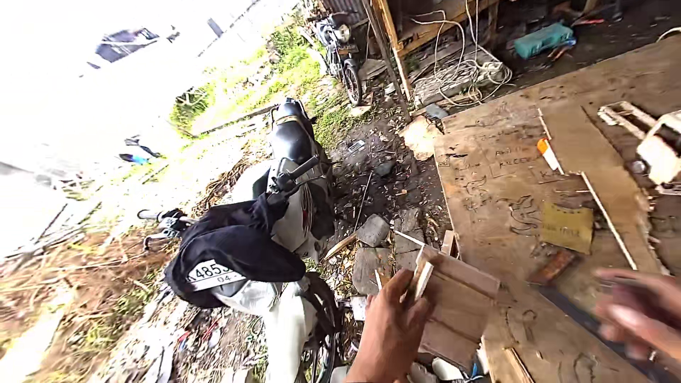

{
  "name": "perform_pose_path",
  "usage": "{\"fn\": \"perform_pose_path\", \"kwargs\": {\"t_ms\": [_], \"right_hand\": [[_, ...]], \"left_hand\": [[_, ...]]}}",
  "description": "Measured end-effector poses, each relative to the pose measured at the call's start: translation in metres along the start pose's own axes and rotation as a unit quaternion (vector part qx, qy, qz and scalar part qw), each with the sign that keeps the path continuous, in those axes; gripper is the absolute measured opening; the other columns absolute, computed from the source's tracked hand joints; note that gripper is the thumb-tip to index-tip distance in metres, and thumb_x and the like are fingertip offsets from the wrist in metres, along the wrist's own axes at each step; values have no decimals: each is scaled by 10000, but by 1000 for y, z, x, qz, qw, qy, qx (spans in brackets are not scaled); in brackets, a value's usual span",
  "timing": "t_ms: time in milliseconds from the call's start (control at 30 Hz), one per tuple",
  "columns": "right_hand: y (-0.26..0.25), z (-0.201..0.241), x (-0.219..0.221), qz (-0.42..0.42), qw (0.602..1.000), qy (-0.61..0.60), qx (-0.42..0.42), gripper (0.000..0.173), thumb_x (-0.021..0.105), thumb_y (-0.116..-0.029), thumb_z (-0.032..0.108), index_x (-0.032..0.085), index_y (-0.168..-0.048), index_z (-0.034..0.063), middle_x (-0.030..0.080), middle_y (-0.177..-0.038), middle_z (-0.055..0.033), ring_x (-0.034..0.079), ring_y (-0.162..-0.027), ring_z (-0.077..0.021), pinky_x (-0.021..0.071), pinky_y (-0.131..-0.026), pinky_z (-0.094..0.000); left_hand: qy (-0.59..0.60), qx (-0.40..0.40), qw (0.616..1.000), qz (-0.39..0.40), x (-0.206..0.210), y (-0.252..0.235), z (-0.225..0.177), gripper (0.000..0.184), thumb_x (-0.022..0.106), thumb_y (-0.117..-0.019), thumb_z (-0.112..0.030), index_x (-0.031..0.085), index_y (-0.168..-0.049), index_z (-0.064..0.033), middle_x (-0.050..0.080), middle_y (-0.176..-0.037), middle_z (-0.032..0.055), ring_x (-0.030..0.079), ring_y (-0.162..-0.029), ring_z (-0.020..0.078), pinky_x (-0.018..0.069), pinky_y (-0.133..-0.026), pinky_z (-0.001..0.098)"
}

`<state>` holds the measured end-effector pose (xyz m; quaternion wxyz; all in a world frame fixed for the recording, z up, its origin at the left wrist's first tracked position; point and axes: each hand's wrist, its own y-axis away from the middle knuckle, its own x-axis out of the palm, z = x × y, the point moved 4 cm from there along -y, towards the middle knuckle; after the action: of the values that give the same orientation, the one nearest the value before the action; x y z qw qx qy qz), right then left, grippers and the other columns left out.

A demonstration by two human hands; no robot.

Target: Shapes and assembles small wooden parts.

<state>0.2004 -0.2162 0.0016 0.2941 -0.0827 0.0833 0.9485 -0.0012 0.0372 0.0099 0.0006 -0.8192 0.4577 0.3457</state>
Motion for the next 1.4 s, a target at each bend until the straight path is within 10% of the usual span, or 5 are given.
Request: {"fn": "perform_pose_path", "kwargs": {"t_ms": [133,233,400,633,1400], "right_hand": [[-24,-11,72,1,999,-1,-46,461,570,-1022,226,527,-1393,-45,649,-1149,-197,677,-886,-231,600,-678,-387],[-25,-20,99,-50,997,-4,-50,483,621,-982,277,586,-1373,-4,582,-1300,-234,602,-1143,-265,552,-927,-366],[-29,-15,97,-80,991,-97,40,488,623,-975,217,526,-1396,-10,608,-1296,-127,642,-1129,-110,582,-881,-246],[-35,-16,79,-87,994,-57,13,451,516,-1043,246,578,-1424,12,628,-1364,-133,603,-1231,-90,501,-1018,-231],[-29,9,71,-69,993,-66,-68,345,415,-1089,94,516,-1301,-159,671,-1164,-136,699,-1021,-111,602,-900,-298]], "left_hand": [[72,-31,996,44,2,-1,0,232,638,-979,-300,673,-1095,-102,726,-896,8,703,-780,121,592,-740,351],[161,-33,979,119,2,2,-15,320,680,-974,-248,612,-1208,-40,740,-999,39,726,-875,126,608,-822,336],[146,147,934,290,1,12,-25,1022,859,-781,-70,224,-1577,3,593,-1390,136,633,-1233,195,545,-1057,388],[110,174,972,116,23,16,-7,163,773,-888,-86,723,-1007,15,760,-870,41,726,-801,65,613,-778,297],[282,111,952,-44,24,45,-7,158,767,-849,21,711,-991,-16,776,-888,-23,740,-823,39,630,-802,292]]}}
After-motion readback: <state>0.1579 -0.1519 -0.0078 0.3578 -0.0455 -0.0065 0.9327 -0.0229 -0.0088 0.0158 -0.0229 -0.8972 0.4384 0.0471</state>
